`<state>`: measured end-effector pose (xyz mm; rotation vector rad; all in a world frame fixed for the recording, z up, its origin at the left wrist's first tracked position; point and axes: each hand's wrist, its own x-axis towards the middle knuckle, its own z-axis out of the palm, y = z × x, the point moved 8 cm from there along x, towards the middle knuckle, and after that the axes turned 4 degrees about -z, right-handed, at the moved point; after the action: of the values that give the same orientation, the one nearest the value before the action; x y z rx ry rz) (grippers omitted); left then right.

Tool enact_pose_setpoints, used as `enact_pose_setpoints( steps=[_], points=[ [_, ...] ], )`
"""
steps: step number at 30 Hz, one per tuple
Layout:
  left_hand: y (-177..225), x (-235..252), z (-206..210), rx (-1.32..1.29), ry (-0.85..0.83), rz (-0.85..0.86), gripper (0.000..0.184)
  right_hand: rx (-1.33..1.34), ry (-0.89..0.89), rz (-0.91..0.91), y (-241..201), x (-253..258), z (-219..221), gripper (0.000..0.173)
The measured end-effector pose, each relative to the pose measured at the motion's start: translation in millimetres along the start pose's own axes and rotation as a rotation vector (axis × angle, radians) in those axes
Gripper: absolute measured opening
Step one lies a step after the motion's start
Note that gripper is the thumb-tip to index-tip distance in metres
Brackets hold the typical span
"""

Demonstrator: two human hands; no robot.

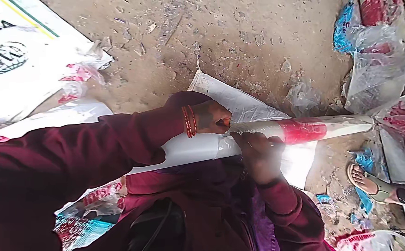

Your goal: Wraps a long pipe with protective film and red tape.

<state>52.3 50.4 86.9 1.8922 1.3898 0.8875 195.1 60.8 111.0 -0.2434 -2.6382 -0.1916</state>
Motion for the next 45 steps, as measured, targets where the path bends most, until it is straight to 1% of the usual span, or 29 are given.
enact_pose_setpoints(
  steps=[2, 7, 8, 10, 12, 15, 16, 17, 18, 20, 22, 23, 24, 25, 26, 27, 28, 29, 30, 31, 34, 36, 38, 40, 42, 45],
  points=[
    [-3.6, -1.1, 1.3, 0.007, 0.044, 0.046, 0.013, -0.025, -0.028, -0.013, 2.6, -2.8, 1.0, 0.034],
    [-7.4, -1.1, -0.5, -0.008, 0.073, -0.038, 0.015, -0.106, -0.140, -0.040, 26.0, -9.3, -5.5, 0.033],
    [-8.8, -0.6, -0.7, -0.007, 0.071, -0.050, 0.015, -0.095, -0.127, -0.016, 31.6, -10.3, -8.5, 0.030],
    [-9.5, -0.4, -1.3, -0.014, 0.039, -0.094, 0.017, -0.008, -0.030, 0.122, 43.2, -14.6, -18.3, 0.024],
    [-9.5, -0.1, -1.7, -0.010, 0.037, -0.118, 0.017, 0.062, 0.077, 0.253, 50.8, -19.8, -25.7, 0.025],
    [-14.2, 0.1, 2.5, 0.050, 0.000, -0.183, 0.018, 0.128, 0.108, 0.311, 36.5, -20.5, -15.0, 0.024],
    [-23.0, 0.6, 8.0, 0.080, 0.026, -0.144, 0.019, 0.150, 0.099, 0.296, 27.0, -17.4, -8.6, 0.024],
    [-40.6, 1.3, 17.4, 0.127, 0.137, -0.026, 0.019, 0.163, 0.080, 0.268, 17.8, -13.6, -2.5, 0.024],
    [-51.8, 3.7, 23.8, 0.144, 0.171, -0.005, 0.018, 0.169, 0.060, 0.238, 10.2, -9.7, 2.2, 0.024],
    [-50.9, 10.8, 27.2, 0.186, -0.109, -0.312, 0.018, 0.174, 0.040, 0.216, 3.2, -5.7, 7.9, 0.023],
    [-55.5, 6.2, 27.5, 0.103, 0.174, -0.060, 0.017, 0.230, 0.073, 0.277, 9.5, -9.0, 10.5, 0.026],
    [-44.6, 4.5, 20.1, 0.043, 0.133, -0.109, 0.017, 0.274, 0.109, 0.341, 16.3, -12.0, 11.8, 0.027],
    [-25.0, 3.3, 8.8, -0.026, 0.002, -0.241, 0.022, 0.312, 0.152, 0.416, 23.9, -15.6, 14.7, 0.028],
    [-10.0, 2.6, 0.4, -0.071, -0.053, -0.280, 0.029, 0.324, 0.182, 0.487, 30.9, -19.8, 19.7, 0.030],
    [2.8, 2.0, -5.6, -0.072, -0.072, -0.248, 0.030, 0.320, 0.195, 0.551, 36.6, -24.3, 27.0, 0.032],
    [16.3, 1.2, -10.7, -0.033, -0.114, -0.232, 0.024, 0.305, 0.197, 0.604, 41.4, -28.2, 35.8, 0.034],
    [29.9, -0.5, -14.3, 0.034, -0.193, -0.261, 0.018, 0.287, 0.213, 0.640, 44.6, -30.6, 42.6, 0.036],
    [34.6, -2.8, -14.6, 0.127, -0.190, -0.203, 0.013, 0.268, 0.235, 0.664, 45.9, -32.0, 45.7, 0.036],
    [35.5, -7.7, -14.2, 0.223, -0.111, -0.112, 0.008, 0.255, 0.245, 0.679, 46.4, -32.3, 47.4, 0.036],
    [34.0, -15.5, -12.0, 0.286, -0.059, -0.088, 0.006, 0.250, 0.245, 0.687, 46.4, -32.1, 48.1, 0.036],
    [12.5, -48.8, 6.7, 0.480, 0.026, -0.180, 0.017, 0.243, 0.218, 0.696, 45.8, -30.5, 47.1, 0.035],
    [32.8, -51.3, 11.2, 0.441, 0.080, -0.295, 0.013, 0.227, 0.222, 0.692, 44.5, -29.3, 44.9, 0.035],
    [48.8, -54.8, 16.6, 0.464, 0.217, -0.338, 0.018, 0.226, 0.235, 0.690, 45.8, -28.3, 43.6, 0.035],
    [48.6, -64.3, 21.5, 0.454, 0.365, -0.364, 0.024, 0.236, 0.235, 0.696, 46.9, -26.3, 44.4, 0.035],
    [44.8, -71.8, 24.6, 0.441, 0.486, -0.400, 0.024, 0.246, 0.244, 0.699, 46.2, -26.0, 45.1, 0.035],
    [45.7, -73.6, 29.4, 0.481, 0.578, -0.436, 0.022, 0.250, 0.287, 0.685, 46.2, -29.5, 44.1, 0.033]
  ],
)
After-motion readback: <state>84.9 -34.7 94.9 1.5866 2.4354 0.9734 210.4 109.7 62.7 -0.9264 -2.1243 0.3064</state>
